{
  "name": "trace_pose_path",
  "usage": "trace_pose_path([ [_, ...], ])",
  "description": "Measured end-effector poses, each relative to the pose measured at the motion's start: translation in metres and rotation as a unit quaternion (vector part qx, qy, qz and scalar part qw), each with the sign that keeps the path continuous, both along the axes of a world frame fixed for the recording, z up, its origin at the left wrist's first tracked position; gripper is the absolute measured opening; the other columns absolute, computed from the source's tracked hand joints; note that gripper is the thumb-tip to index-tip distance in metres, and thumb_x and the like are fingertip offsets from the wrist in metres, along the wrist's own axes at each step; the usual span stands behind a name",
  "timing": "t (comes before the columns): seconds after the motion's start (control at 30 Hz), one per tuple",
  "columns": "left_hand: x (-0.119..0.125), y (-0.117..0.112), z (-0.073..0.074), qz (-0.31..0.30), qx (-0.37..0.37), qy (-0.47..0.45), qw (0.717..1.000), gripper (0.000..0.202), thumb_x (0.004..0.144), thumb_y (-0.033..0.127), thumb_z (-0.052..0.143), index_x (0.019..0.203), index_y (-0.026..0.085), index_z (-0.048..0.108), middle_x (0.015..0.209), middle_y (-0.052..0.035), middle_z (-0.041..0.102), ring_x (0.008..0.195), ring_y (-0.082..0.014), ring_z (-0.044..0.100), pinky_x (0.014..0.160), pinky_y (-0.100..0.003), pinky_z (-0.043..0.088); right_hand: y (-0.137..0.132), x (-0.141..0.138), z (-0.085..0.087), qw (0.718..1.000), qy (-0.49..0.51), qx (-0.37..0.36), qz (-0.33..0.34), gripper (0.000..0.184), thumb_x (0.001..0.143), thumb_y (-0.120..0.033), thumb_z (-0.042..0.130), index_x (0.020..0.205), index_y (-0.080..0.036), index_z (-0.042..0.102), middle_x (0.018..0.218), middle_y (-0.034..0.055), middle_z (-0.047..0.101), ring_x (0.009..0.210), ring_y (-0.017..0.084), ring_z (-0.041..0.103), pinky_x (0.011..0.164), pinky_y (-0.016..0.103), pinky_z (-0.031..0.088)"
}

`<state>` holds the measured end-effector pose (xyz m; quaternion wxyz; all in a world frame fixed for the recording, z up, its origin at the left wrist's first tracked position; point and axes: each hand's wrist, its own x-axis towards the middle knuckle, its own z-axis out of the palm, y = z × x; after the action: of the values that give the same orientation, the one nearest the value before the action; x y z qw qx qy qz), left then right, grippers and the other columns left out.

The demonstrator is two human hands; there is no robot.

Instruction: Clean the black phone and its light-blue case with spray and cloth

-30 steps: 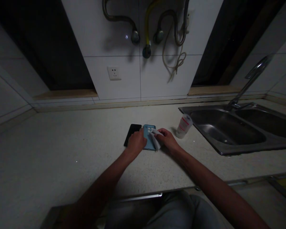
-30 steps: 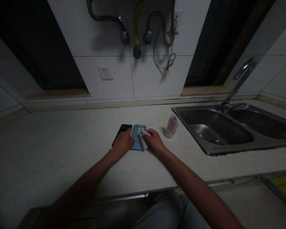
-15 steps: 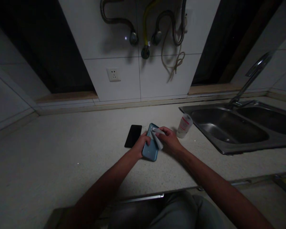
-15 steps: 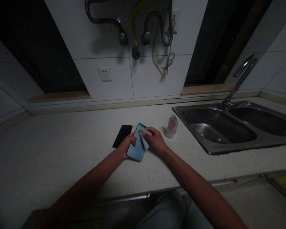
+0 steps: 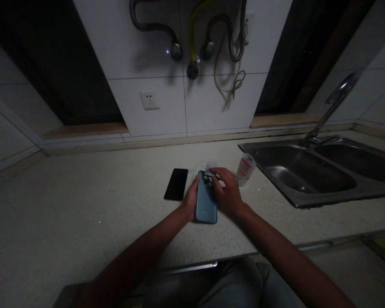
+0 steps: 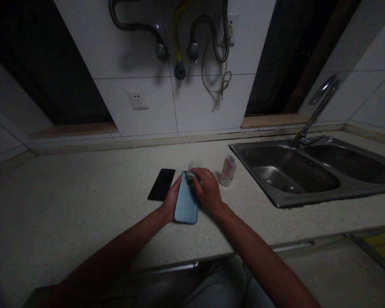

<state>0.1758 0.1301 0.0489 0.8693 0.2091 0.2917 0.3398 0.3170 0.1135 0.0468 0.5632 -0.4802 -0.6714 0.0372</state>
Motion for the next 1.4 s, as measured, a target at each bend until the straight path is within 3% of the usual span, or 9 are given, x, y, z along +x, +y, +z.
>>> trace_pose_path([
  [0.1, 0.003, -0.002, -0.002, 0.005, -0.021, 0.024, 0.999, 0.055, 0.091, 0.063, 0.049, 0.095, 0.013, 0.072, 0.080, -0.0129, 0.074, 0.082, -0.0261, 0.072, 0.078, -0.036, 0.057, 0.005, -0.002, -0.011, 0.993, -0.099, -0.016, 0.067, 0.027, 0.093, -0.023, 0.057, 0.114, -0.028, 0.073, 0.123, 0.0094, 0.069, 0.116, 0.027, 0.062, 0.100, 0.049, 0.051],
  [0.3, 0.005, -0.004, -0.004, 0.014, -0.036, -0.004, 0.999, 0.056, 0.094, 0.061, 0.046, 0.106, 0.012, 0.071, 0.088, -0.0140, 0.075, 0.090, -0.0265, 0.072, 0.084, -0.036, 0.055, 0.011, 0.001, -0.025, 0.986, -0.152, -0.016, 0.067, 0.037, 0.097, -0.017, 0.050, 0.129, -0.025, 0.066, 0.141, 0.0098, 0.060, 0.133, 0.025, 0.055, 0.109, 0.048, 0.048],
  [0.53, -0.002, 0.015, -0.008, 0.040, -0.050, -0.080, 0.995, 0.068, 0.094, 0.065, 0.038, 0.106, 0.006, 0.069, 0.084, -0.0160, 0.073, 0.080, -0.0269, 0.072, 0.078, -0.039, 0.056, 0.002, -0.005, -0.020, 0.955, -0.233, 0.002, 0.185, 0.032, 0.096, -0.020, 0.052, 0.123, -0.025, 0.069, 0.128, 0.0080, 0.069, 0.124, 0.022, 0.062, 0.105, 0.042, 0.052],
  [0.73, -0.011, 0.033, -0.009, 0.112, -0.011, -0.062, 0.992, 0.064, 0.096, 0.062, 0.035, 0.104, 0.009, 0.068, 0.083, -0.0139, 0.072, 0.069, -0.0221, 0.069, 0.066, -0.034, 0.056, -0.008, -0.013, -0.002, 0.919, -0.177, 0.017, 0.352, 0.024, 0.096, -0.022, 0.053, 0.110, -0.019, 0.074, 0.102, 0.0083, 0.078, 0.107, 0.020, 0.069, 0.092, 0.036, 0.057],
  [0.83, -0.011, 0.036, -0.010, 0.117, 0.010, -0.077, 0.990, 0.059, 0.096, 0.059, 0.037, 0.107, 0.011, 0.067, 0.087, -0.0140, 0.073, 0.071, -0.0232, 0.070, 0.067, -0.037, 0.057, -0.011, -0.013, 0.005, 0.908, -0.172, -0.015, 0.383, 0.023, 0.096, -0.025, 0.055, 0.107, -0.020, 0.074, 0.099, 0.0082, 0.078, 0.099, 0.019, 0.070, 0.088, 0.035, 0.055],
  [1.0, -0.014, 0.041, -0.014, 0.102, 0.020, -0.105, 0.989, 0.058, 0.095, 0.060, 0.038, 0.110, 0.011, 0.067, 0.088, -0.0144, 0.072, 0.072, -0.0238, 0.070, 0.066, -0.037, 0.057, -0.012, -0.002, 0.012, 0.901, -0.218, -0.052, 0.371, 0.022, 0.097, -0.027, 0.055, 0.104, -0.019, 0.074, 0.099, 0.0077, 0.078, 0.089, 0.018, 0.069, 0.086, 0.033, 0.051],
  [1.2, -0.019, 0.045, -0.013, 0.055, -0.002, -0.098, 0.994, 0.060, 0.095, 0.062, 0.039, 0.112, 0.011, 0.066, 0.086, -0.0139, 0.072, 0.068, -0.0236, 0.069, 0.063, -0.038, 0.056, -0.010, 0.013, 0.010, 0.907, -0.301, -0.098, 0.277, 0.025, 0.097, -0.032, 0.053, 0.088, -0.019, 0.072, 0.081, 0.0065, 0.072, 0.080, 0.019, 0.063, 0.078, 0.033, 0.046],
  [1.4, -0.013, 0.043, -0.012, 0.065, -0.013, -0.093, 0.993, 0.060, 0.095, 0.059, 0.040, 0.112, 0.008, 0.066, 0.084, -0.0139, 0.072, 0.071, -0.0235, 0.069, 0.068, -0.036, 0.056, -0.011, 0.009, 0.004, 0.942, -0.216, -0.063, 0.250, 0.033, 0.093, -0.047, 0.060, 0.109, -0.018, 0.064, 0.100, 0.0105, 0.069, 0.093, 0.022, 0.063, 0.084, 0.036, 0.049],
])
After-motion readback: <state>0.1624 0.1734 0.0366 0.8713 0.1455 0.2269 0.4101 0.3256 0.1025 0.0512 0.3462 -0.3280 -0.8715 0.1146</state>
